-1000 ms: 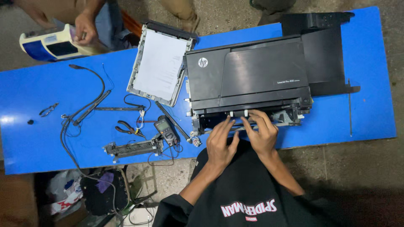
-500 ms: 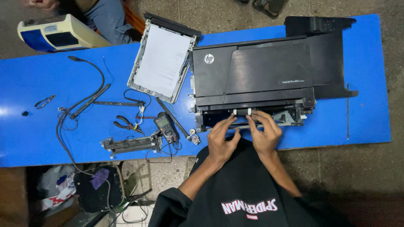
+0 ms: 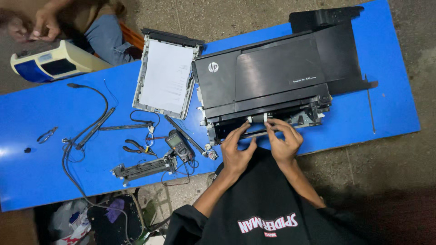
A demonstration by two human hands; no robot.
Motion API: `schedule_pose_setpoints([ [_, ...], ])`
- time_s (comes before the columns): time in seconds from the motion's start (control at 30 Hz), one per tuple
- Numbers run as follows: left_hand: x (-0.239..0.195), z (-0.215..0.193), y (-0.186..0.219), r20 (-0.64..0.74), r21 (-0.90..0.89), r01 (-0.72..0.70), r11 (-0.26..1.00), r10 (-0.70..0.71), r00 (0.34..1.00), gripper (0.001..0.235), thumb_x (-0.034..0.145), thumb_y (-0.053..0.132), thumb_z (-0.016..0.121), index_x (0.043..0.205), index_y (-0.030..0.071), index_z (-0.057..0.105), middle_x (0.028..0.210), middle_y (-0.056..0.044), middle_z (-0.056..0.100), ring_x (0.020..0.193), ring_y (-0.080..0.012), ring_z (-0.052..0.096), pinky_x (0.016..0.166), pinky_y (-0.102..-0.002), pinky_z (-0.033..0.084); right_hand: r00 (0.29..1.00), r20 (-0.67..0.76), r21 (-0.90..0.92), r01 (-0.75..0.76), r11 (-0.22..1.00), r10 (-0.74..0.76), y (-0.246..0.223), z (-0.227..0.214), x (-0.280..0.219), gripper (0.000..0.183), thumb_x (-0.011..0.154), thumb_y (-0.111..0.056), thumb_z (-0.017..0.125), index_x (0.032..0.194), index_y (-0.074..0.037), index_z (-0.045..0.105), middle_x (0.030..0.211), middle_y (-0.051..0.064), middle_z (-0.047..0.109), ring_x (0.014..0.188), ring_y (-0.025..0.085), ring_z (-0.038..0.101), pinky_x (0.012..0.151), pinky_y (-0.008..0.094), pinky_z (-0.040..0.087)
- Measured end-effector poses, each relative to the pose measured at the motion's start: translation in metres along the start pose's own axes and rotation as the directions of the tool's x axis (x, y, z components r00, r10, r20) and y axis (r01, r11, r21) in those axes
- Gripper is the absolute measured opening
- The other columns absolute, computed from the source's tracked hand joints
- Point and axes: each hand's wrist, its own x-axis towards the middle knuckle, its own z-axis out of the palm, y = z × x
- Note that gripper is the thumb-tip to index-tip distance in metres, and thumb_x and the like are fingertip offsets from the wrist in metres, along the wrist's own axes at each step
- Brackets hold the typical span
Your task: The person repeatedly removes and reinserts a cylindrical drum unit from an HP LaserJet Pro 400 printer on a blue workbench. The person handles the drum with both hands, aligns it, and places it back into the printer multiple times. A second person is visible nearby handling a power cord and a small beige device.
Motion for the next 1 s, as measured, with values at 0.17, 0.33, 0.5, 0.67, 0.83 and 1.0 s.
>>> schedule_pose_setpoints([
  [0.17, -0.002, 0.000, 0.003, -0.023, -0.027, 0.048, 0.998, -0.049, 0.999, 0.042, 0.081, 0.004, 0.079, 0.121, -0.002, 0.069, 0.124, -0.019, 0.074, 0.116, -0.0323, 0.073, 0.100, -0.038, 0.058, 0.999, -0.005, -0.077, 0.048, 0.996, -0.048, -0.003, 0.001, 0.000, 0.022, 0.082, 0.005, 0.085, 0.086, 0.000, 0.064, 0.103, 0.014, 0.076, 0.098, 0.032, 0.073, 0.095, 0.041, 0.055],
  [0.33, -0.001, 0.001, 0.004, -0.019, -0.047, 0.106, 0.993, -0.107, 0.994, 0.044, 0.080, 0.005, 0.079, 0.123, -0.001, 0.069, 0.122, -0.019, 0.074, 0.113, -0.0309, 0.074, 0.097, -0.037, 0.059, 1.000, 0.004, -0.065, 0.018, 0.998, -0.018, -0.002, 0.001, -0.003, 0.022, 0.082, 0.003, 0.086, 0.085, 0.000, 0.064, 0.101, 0.013, 0.076, 0.098, 0.031, 0.073, 0.095, 0.042, 0.056],
  [0.5, -0.001, 0.001, 0.003, -0.007, -0.075, 0.112, 0.991, -0.112, 0.994, 0.044, 0.082, 0.006, 0.081, 0.124, 0.000, 0.069, 0.121, -0.019, 0.075, 0.113, -0.0301, 0.075, 0.098, -0.036, 0.059, 1.000, -0.015, -0.073, 0.012, 0.997, -0.013, -0.002, -0.002, -0.009, 0.021, 0.084, 0.001, 0.086, 0.086, -0.001, 0.065, 0.100, 0.013, 0.076, 0.100, 0.030, 0.073, 0.100, 0.043, 0.053],
  [0.67, -0.003, 0.002, 0.006, 0.015, -0.177, 0.159, 0.971, -0.159, 0.987, 0.045, 0.082, 0.003, 0.080, 0.125, -0.001, 0.069, 0.123, -0.018, 0.074, 0.113, -0.0267, 0.075, 0.098, -0.034, 0.060, 0.998, -0.029, -0.104, 0.054, 0.993, -0.057, -0.002, -0.005, -0.010, 0.026, 0.082, -0.001, 0.088, 0.090, -0.003, 0.063, 0.107, 0.014, 0.076, 0.108, 0.029, 0.072, 0.113, 0.049, 0.044],
  [0.83, -0.006, 0.005, 0.013, 0.039, -0.267, 0.141, 0.953, -0.135, 0.990, 0.043, 0.085, 0.001, 0.080, 0.126, -0.003, 0.068, 0.126, -0.017, 0.073, 0.116, -0.0241, 0.074, 0.101, -0.033, 0.060, 0.998, -0.035, -0.066, 0.047, 0.997, -0.050, -0.004, -0.008, -0.010, 0.035, 0.078, 0.000, 0.089, 0.101, -0.002, 0.063, 0.117, 0.015, 0.072, 0.120, 0.033, 0.069, 0.118, 0.052, 0.043],
  [1.0, -0.013, 0.008, 0.022, 0.052, -0.293, 0.086, 0.952, -0.074, 0.996, 0.045, 0.084, 0.000, 0.080, 0.127, -0.004, 0.067, 0.130, -0.018, 0.071, 0.119, -0.0255, 0.072, 0.102, -0.034, 0.059, 0.997, -0.035, 0.012, 0.065, 0.998, -0.064, -0.007, -0.011, -0.010, 0.049, 0.071, 0.002, 0.090, 0.111, 0.003, 0.064, 0.124, 0.019, 0.066, 0.125, 0.039, 0.065, 0.116, 0.052, 0.046],
])
